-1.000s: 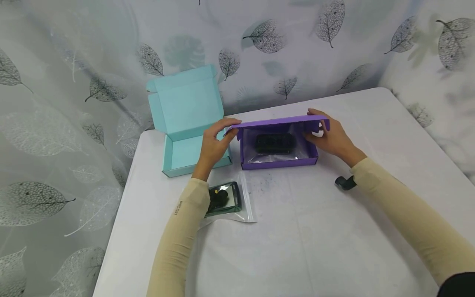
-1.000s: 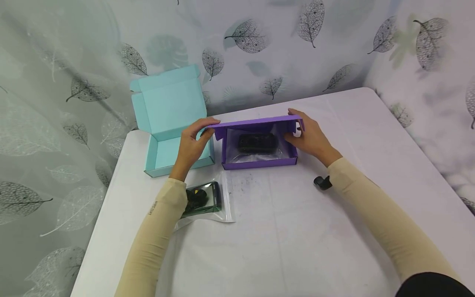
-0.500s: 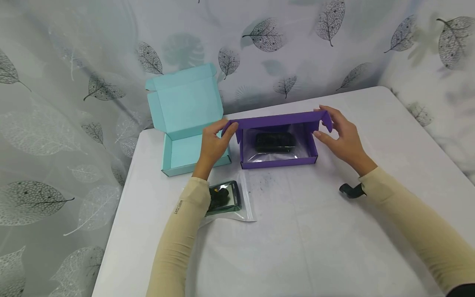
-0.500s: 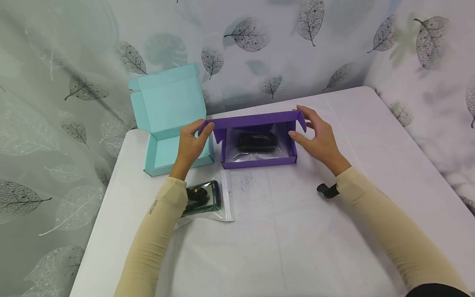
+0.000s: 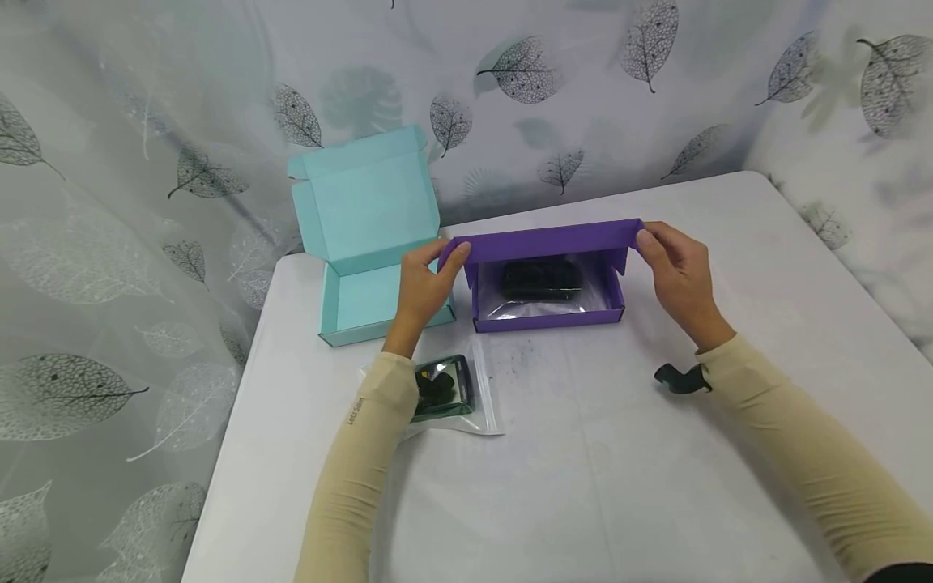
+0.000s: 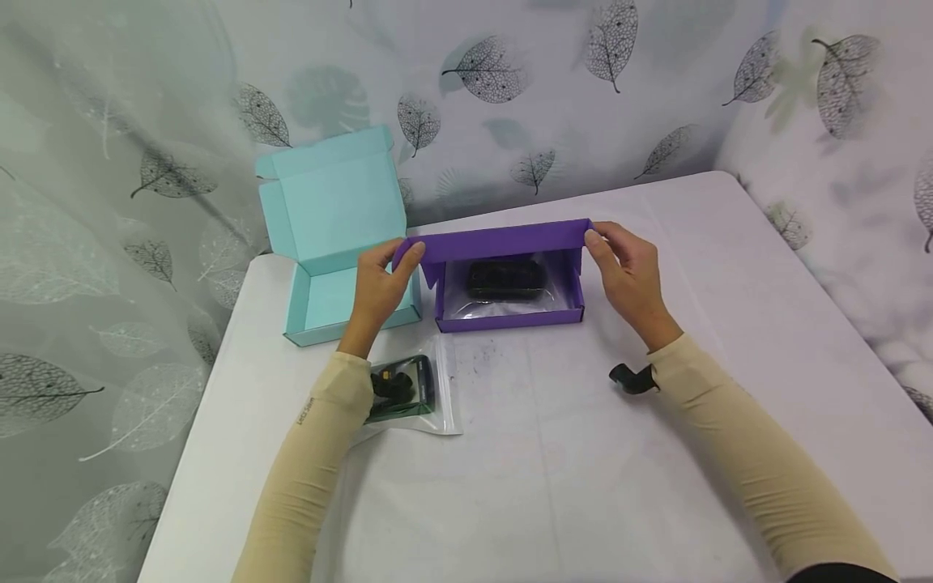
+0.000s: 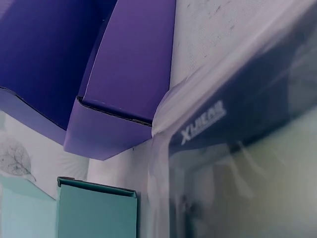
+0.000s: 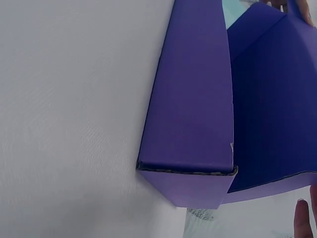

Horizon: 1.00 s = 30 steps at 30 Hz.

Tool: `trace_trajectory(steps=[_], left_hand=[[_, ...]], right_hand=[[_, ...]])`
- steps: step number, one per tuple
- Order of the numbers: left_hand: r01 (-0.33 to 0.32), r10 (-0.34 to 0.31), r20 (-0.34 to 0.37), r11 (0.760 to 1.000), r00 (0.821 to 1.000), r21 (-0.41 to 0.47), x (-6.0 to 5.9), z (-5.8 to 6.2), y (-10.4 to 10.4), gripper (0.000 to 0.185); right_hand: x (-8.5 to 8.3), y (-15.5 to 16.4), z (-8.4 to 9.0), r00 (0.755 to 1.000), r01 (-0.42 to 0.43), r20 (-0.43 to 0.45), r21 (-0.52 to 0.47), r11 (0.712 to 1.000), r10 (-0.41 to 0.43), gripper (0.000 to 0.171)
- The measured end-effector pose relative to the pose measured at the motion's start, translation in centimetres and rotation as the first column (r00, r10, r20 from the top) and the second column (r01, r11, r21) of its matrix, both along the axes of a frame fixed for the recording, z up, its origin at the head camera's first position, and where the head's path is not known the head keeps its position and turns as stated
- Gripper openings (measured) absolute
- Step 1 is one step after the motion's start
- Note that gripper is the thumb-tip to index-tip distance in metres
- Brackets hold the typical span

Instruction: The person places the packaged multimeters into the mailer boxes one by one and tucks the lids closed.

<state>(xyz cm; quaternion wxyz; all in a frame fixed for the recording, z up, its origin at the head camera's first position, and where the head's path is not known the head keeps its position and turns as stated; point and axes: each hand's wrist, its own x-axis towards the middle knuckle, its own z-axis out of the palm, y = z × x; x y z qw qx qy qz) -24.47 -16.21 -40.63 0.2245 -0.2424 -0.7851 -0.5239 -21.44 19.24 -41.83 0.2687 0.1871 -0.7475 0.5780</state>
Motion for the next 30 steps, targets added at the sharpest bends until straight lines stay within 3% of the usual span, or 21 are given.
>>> trace_trajectory(steps=[5,12,22,30], left_hand=[[-0.006,0.006,0.017,1.000,1.000,-0.019,-0.3,-0.8,-0.2,0.027],[-0.041,0.042,0.006,0.999,0.999,-0.020,0.2,-1.2,0.3,0.022],[-0.049,0.048,0.023,0.998,0.999,0.047,3.1,1.0,1.5,0.025],[-0.080,0.078,0.042,0.996,0.996,0.047,3.3,0.9,1.7,0.022]], right_hand=[[-0.4,0.1,-1.1,0.999,0.049,0.018,-0.037,0.998,-0.049,0.027],[-0.5,0.1,-1.9,0.998,0.062,0.021,-0.088,0.994,-0.060,0.027],[-0.4,-0.1,-2.6,0.993,0.113,0.048,-0.082,0.990,-0.109,0.034],[-0.4,0.0,-2.8,0.991,0.116,0.076,-0.064,0.991,-0.111,0.037]])
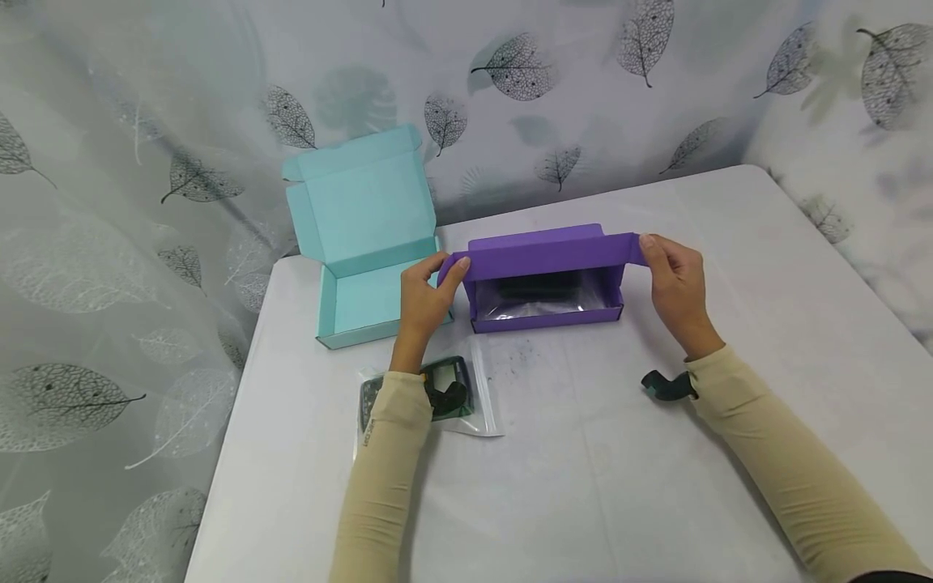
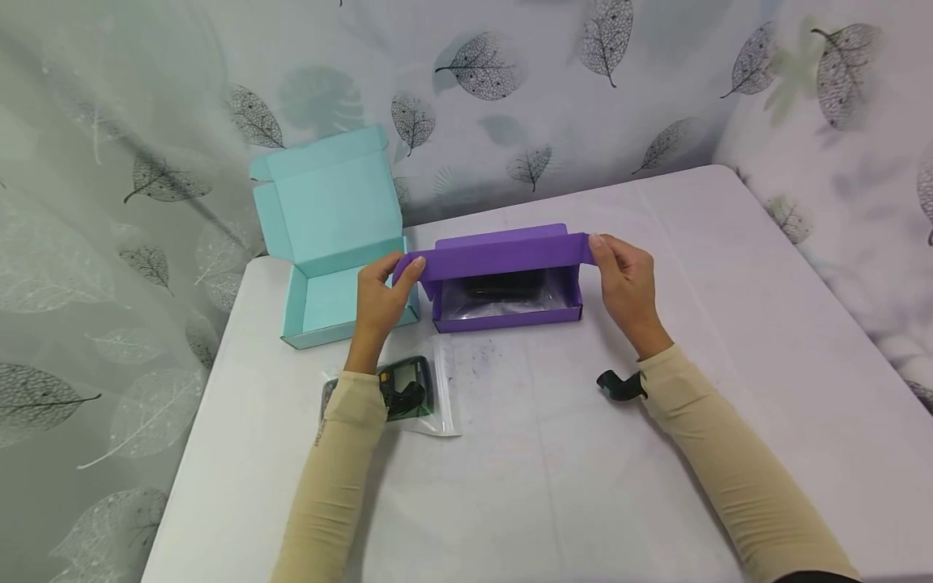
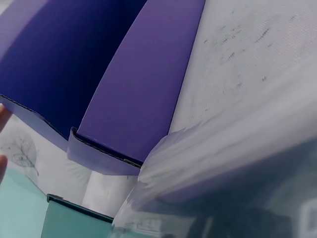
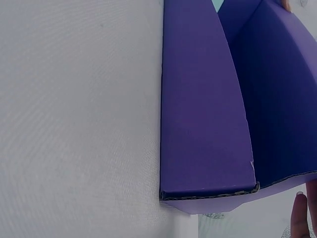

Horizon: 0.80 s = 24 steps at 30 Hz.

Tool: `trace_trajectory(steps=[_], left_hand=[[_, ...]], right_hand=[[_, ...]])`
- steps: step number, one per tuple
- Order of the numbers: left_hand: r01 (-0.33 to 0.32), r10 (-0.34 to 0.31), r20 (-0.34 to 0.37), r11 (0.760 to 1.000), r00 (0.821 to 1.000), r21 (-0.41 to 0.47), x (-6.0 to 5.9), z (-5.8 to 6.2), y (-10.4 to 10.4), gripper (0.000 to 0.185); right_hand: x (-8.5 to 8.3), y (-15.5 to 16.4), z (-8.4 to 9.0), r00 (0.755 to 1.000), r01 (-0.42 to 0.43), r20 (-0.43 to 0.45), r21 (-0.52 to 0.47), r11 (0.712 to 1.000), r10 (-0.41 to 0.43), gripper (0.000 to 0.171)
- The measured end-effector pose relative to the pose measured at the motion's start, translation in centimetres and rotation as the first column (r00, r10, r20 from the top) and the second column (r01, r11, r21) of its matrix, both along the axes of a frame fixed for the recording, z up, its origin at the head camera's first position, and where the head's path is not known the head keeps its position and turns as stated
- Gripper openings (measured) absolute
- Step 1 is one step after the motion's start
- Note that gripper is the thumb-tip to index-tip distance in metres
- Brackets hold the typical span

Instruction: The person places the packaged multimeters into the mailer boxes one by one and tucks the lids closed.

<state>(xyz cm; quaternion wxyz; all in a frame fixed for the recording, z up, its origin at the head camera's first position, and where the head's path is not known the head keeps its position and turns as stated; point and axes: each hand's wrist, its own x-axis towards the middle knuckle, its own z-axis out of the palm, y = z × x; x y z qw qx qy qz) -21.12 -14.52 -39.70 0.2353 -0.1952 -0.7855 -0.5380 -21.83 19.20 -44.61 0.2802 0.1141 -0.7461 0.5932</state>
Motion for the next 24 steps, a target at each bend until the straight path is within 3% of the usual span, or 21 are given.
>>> trace_trajectory(steps=[10,18,24], left_hand=[[0.011,-0.011,0.042,1.000,0.999,-0.006,0.1,0.1,-0.1,0.021],[0.000,0.002,0.063,0.999,0.998,-0.037,-1.8,-2.3,-1.0,0.022],[0.040,-0.036,0.087,0.998,0.996,-0.043,-2.0,-3.1,-1.7,0.026]], right_hand=[[0.3,0.1,0.1,1.000,0.015,0.004,-0.009,1.000,-0.015,0.033],[0.3,-0.1,0.4,1.000,-0.028,-0.010,-0.042,0.999,0.028,0.032],[0.1,-0.1,0.0,0.999,-0.037,0.022,-0.065,0.997,0.039,0.032]])
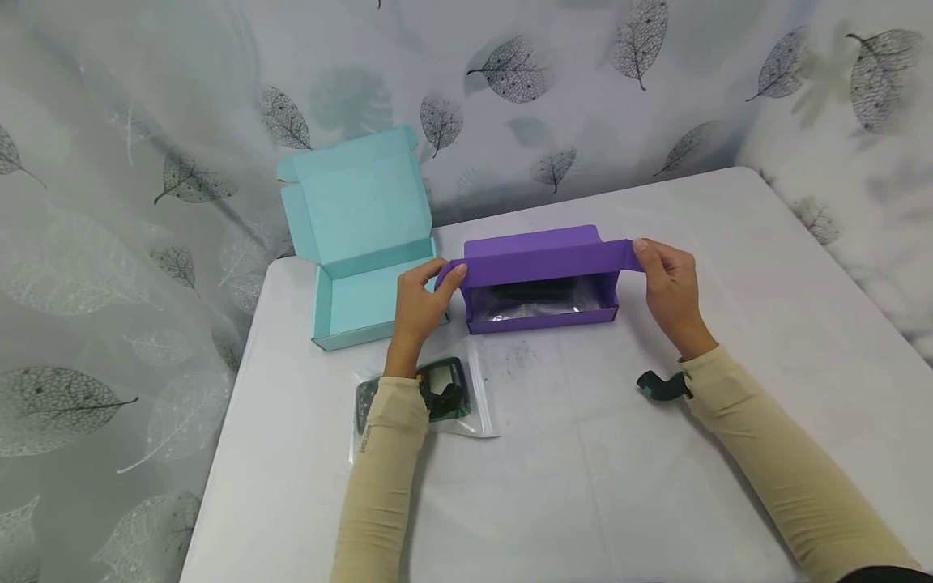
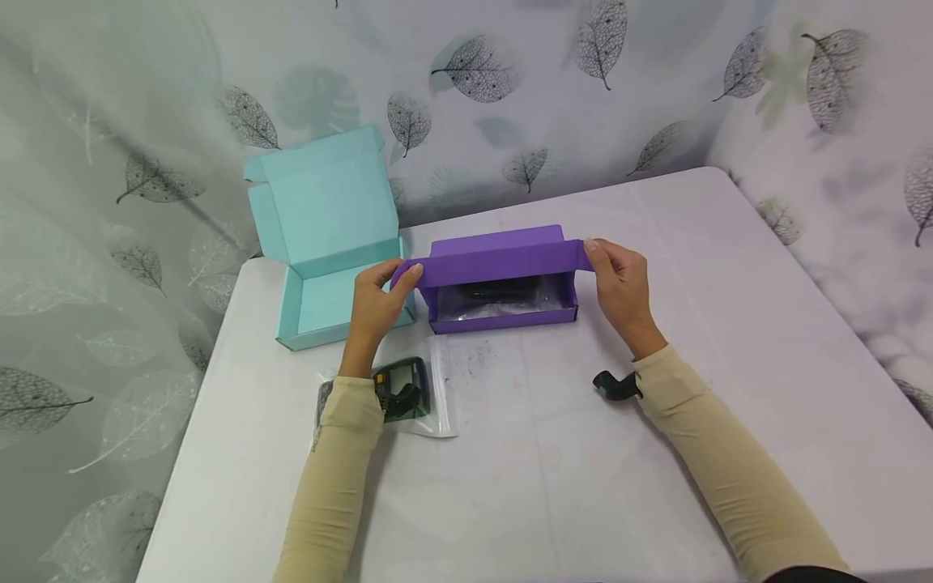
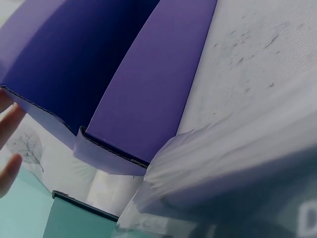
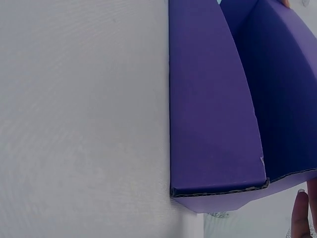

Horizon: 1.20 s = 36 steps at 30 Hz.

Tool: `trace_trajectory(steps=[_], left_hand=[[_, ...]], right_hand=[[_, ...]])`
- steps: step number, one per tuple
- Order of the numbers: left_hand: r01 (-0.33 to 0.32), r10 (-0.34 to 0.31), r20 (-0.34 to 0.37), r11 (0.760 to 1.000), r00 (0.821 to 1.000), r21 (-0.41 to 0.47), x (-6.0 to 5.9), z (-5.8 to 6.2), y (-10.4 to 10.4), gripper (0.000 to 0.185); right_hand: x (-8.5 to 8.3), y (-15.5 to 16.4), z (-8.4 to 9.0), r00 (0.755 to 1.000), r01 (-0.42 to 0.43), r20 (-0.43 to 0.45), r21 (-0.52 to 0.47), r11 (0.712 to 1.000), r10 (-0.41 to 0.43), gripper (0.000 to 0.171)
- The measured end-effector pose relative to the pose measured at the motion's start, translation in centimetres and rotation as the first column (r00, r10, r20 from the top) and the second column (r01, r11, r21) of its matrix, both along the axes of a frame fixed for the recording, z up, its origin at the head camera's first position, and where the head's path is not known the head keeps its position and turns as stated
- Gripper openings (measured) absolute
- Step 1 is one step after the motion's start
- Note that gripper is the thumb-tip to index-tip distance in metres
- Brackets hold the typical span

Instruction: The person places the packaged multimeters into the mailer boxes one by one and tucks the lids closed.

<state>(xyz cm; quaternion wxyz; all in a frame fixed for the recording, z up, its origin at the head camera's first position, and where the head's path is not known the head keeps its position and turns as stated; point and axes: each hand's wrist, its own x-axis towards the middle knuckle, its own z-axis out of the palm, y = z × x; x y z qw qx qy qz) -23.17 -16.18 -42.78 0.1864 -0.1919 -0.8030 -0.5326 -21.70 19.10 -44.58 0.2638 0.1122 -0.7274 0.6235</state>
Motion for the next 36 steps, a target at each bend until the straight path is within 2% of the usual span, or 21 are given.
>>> trace_trajectory(steps=[11,18,22,26,32,36], left_hand=[[0.054,-0.049,0.054,0.994,0.997,-0.096,0.1,0.3,-0.3,0.029],[0.098,-0.091,0.065,0.989,0.994,-0.114,0.0,0.4,-0.4,0.028],[0.127,-0.120,0.060,0.984,0.991,-0.128,0.0,0.3,-0.6,0.025],[0.148,-0.141,0.055,0.975,0.989,-0.164,0.0,0.3,-0.8,0.025],[0.157,-0.139,0.093,0.959,0.986,-0.238,0.3,1.0,-1.3,0.032],[0.184,-0.147,0.142,0.935,0.979,-0.302,0.5,1.5,-1.8,0.030]], right_hand=[[-0.1,0.3,-0.5,1.000,0.019,-0.003,0.036,0.999,-0.019,0.035],[-0.2,0.6,-0.5,1.000,0.017,0.010,0.058,0.998,-0.018,0.035],[-0.2,0.6,-0.5,1.000,-0.004,0.023,0.048,0.999,0.003,0.034],[-0.1,0.6,-0.6,0.998,-0.060,0.028,0.022,0.998,0.059,0.033],[-0.3,0.8,-0.6,0.996,-0.084,-0.022,0.111,0.990,0.087,0.032],[-0.5,0.8,-0.7,0.992,-0.106,-0.050,0.170,0.980,0.116,0.030]])
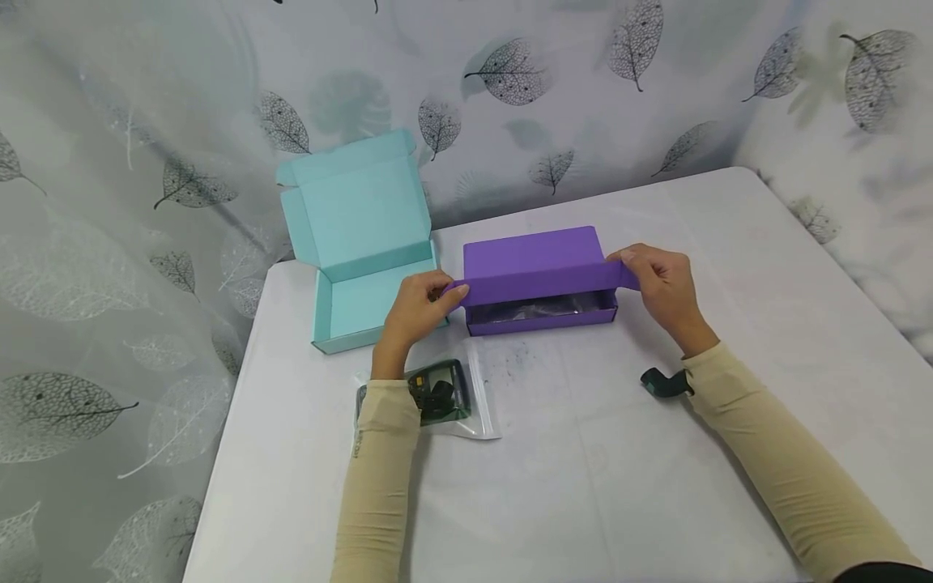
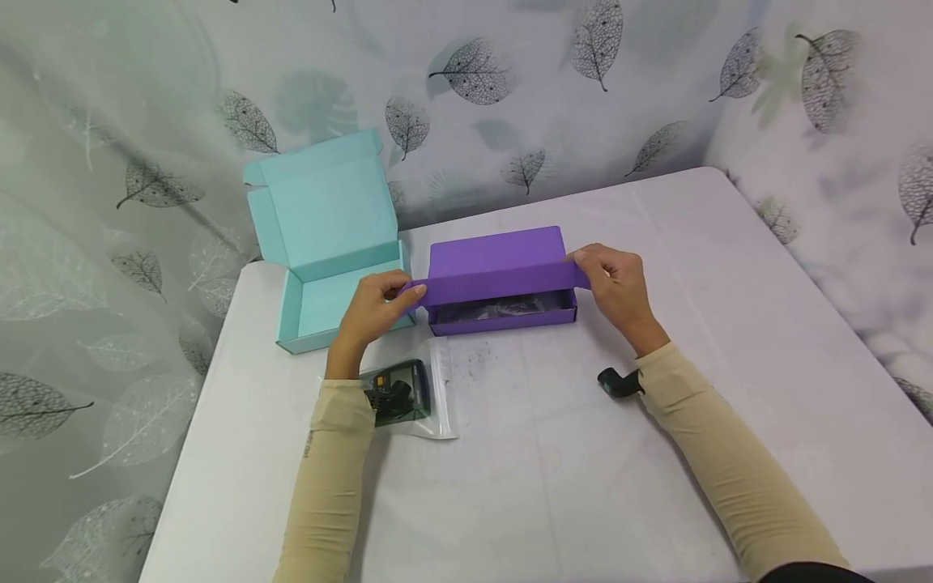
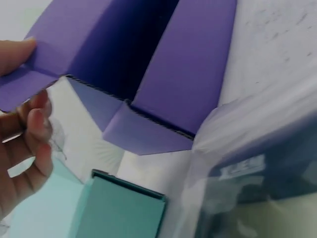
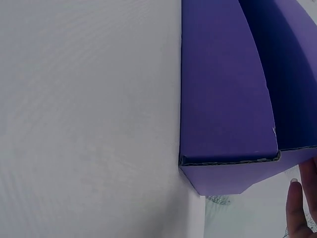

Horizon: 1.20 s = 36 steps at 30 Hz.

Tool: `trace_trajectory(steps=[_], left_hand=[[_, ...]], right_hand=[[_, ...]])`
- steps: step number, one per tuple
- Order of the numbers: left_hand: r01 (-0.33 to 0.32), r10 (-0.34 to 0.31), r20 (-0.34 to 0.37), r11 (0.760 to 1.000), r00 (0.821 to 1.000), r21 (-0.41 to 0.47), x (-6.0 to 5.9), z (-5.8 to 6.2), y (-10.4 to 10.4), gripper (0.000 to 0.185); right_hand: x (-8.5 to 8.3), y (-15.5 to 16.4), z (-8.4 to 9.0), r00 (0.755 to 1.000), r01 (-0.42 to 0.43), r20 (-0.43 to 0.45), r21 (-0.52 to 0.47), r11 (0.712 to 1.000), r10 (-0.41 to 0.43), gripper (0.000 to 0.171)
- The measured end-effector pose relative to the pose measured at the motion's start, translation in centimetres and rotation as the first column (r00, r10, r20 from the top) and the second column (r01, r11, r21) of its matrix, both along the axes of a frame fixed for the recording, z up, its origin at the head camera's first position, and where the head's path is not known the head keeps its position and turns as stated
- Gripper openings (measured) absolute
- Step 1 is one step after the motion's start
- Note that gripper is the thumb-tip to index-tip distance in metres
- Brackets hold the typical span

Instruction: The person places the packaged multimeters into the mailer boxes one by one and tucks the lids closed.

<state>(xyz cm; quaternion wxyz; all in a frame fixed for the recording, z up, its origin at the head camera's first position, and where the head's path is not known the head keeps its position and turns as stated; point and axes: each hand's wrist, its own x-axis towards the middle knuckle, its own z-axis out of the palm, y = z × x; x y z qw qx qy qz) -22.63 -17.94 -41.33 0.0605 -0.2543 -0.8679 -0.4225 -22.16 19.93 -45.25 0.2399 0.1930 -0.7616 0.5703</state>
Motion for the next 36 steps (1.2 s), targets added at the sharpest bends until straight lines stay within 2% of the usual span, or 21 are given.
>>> trace_trajectory(steps=[3,7,13,20,25,32,34,36], left_hand=[[0.017,-0.016,0.034,0.999,0.999,-0.051,0.1,0.4,-0.3,0.030],[0.023,-0.016,0.084,0.996,0.996,-0.090,0.3,0.9,-0.5,0.026],[0.036,-0.019,0.140,0.992,0.990,-0.120,0.5,1.3,-0.7,0.023],[0.069,-0.042,0.175,0.986,0.984,-0.152,0.5,1.6,-0.8,0.026],[0.087,-0.059,0.184,0.985,0.981,-0.150,0.5,1.6,-0.8,0.022],[0.097,-0.065,0.207,0.984,0.976,-0.149,0.8,1.9,-0.9,0.024],[0.106,-0.075,0.204,0.983,0.976,-0.147,0.8,2.0,-0.9,0.023],[0.114,-0.085,0.199,0.983,0.976,-0.141,0.7,1.9,-0.9,0.020]], right_hand=[[0.0,0.2,0.2,1.000,-0.009,0.024,0.044,0.999,0.008,0.031],[0.0,0.8,1.0,0.992,-0.006,0.123,0.135,0.991,-0.011,0.029],[-0.1,1.5,2.0,0.966,-0.048,0.257,0.246,0.968,-0.017,0.024],[-0.2,1.8,2.6,0.944,-0.077,0.327,0.356,0.931,-0.047,0.025],[0.0,1.9,3.1,0.898,-0.142,0.437,0.386,0.911,-0.045,0.029],[0.3,2.3,3.8,0.810,-0.269,0.586,0.324,0.907,0.031,0.039],[0.3,2.4,3.9,0.798,-0.293,0.601,0.330,0.897,0.040,0.039],[0.3,2.5,4.1,0.799,-0.310,0.601,0.359,0.880,0.037,0.036]])
